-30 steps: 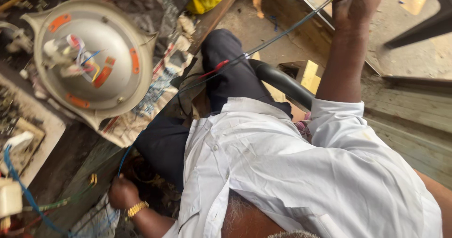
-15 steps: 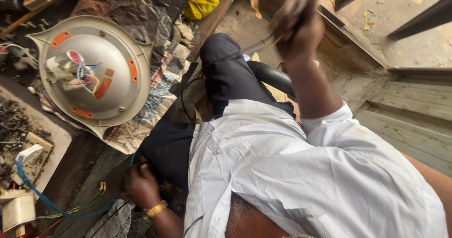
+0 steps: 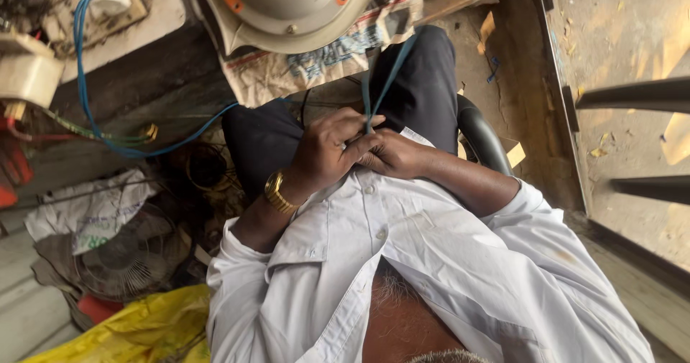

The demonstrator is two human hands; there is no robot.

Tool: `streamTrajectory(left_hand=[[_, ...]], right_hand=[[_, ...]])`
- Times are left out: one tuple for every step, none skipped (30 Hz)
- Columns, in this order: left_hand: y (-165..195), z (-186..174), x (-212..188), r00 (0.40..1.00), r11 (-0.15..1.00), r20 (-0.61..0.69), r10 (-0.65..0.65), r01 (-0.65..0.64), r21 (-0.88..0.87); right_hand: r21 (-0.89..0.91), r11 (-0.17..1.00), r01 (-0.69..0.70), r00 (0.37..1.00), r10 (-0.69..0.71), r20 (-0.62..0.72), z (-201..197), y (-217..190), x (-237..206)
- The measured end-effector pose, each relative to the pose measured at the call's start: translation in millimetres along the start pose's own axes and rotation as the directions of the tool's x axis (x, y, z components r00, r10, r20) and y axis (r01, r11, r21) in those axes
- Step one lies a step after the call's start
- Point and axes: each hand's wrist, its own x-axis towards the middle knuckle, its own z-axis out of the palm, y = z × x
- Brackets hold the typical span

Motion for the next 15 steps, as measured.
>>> streamTrajectory(left_hand=[[-2, 1, 0, 0.999, 0.998, -0.002, -0.033, 0.033, -0.044], [-4, 1, -1, 0.998, 0.994, 0.001, -0.06, 0.06, -0.094], [-6, 1, -2, 0.999, 0.993, -0.017, -0.038, 0.035, -0.112], [-9, 0, -4, 0.999, 0.992, -0.043, -0.017, 0.011, -0.125], [-12, -1, -7, 0.997, 0.991, -0.074, -0.003, -0.006, -0.134], [-13, -1, -9, 0.996, 0.989, -0.094, -0.012, -0.002, -0.147], [-16, -3, -12, 0.993, 0.987, -0.113, -0.025, 0.007, -0.159], [-16, -3, -15, 0.991, 0.985, -0.13, -0.032, 0.009, -0.172], [-18, -5, -16, 0.99, 0.99, -0.139, -0.026, 0.006, -0.138], [-19, -7, -17, 0.989, 0.994, -0.145, -0.02, 0.004, -0.106], [-19, -7, -19, 0.989, 0.997, -0.148, -0.019, 0.007, -0.078], [-18, -7, -19, 0.989, 0.998, -0.146, -0.025, 0.015, -0.068], [-18, -6, -19, 0.99, 0.998, -0.14, -0.028, 0.02, -0.059], [-18, -5, -19, 0.991, 0.999, -0.134, -0.029, 0.022, -0.049], [-18, -4, -19, 0.991, 1.0, -0.133, -0.02, 0.016, -0.026]], right_hand=[[-0.004, 1.0, -0.012, 1.0, 0.012, 0.002, 0, -1, 1], [-0.012, 1.0, -0.028, 1.0, 0.028, 0.0, -1, -2, 3], [-0.041, 0.999, -0.027, 0.999, 0.026, -0.026, -3, -3, 3], [-0.071, 0.997, -0.021, 0.999, 0.017, -0.047, -6, -5, 4], [-0.096, 0.995, -0.011, 0.998, 0.005, -0.06, -9, -6, 5], [-0.112, 0.994, 0.005, 0.995, -0.016, -0.096, -14, -9, 5], [-0.123, 0.992, 0.02, 0.991, -0.037, -0.131, -18, -11, 5], [-0.138, 0.99, 0.034, 0.984, -0.058, -0.17, -23, -14, 5], [0.022, 0.996, 0.086, 0.955, -0.076, -0.288, -26, -16, 5], [0.176, 0.973, 0.153, 0.911, -0.07, -0.406, -30, -19, 4], [0.318, 0.919, 0.232, 0.856, -0.038, -0.516, -32, -23, 4], [0.329, 0.919, 0.216, 0.832, 0.004, -0.555, -34, -27, 3], [0.339, 0.919, 0.201, 0.802, 0.044, -0.596, -36, -30, 2], [0.349, 0.918, 0.187, 0.768, 0.085, -0.635, -37, -34, 2], [0.38, 0.904, 0.195, 0.756, 0.108, -0.645, -37, -38, 3]])
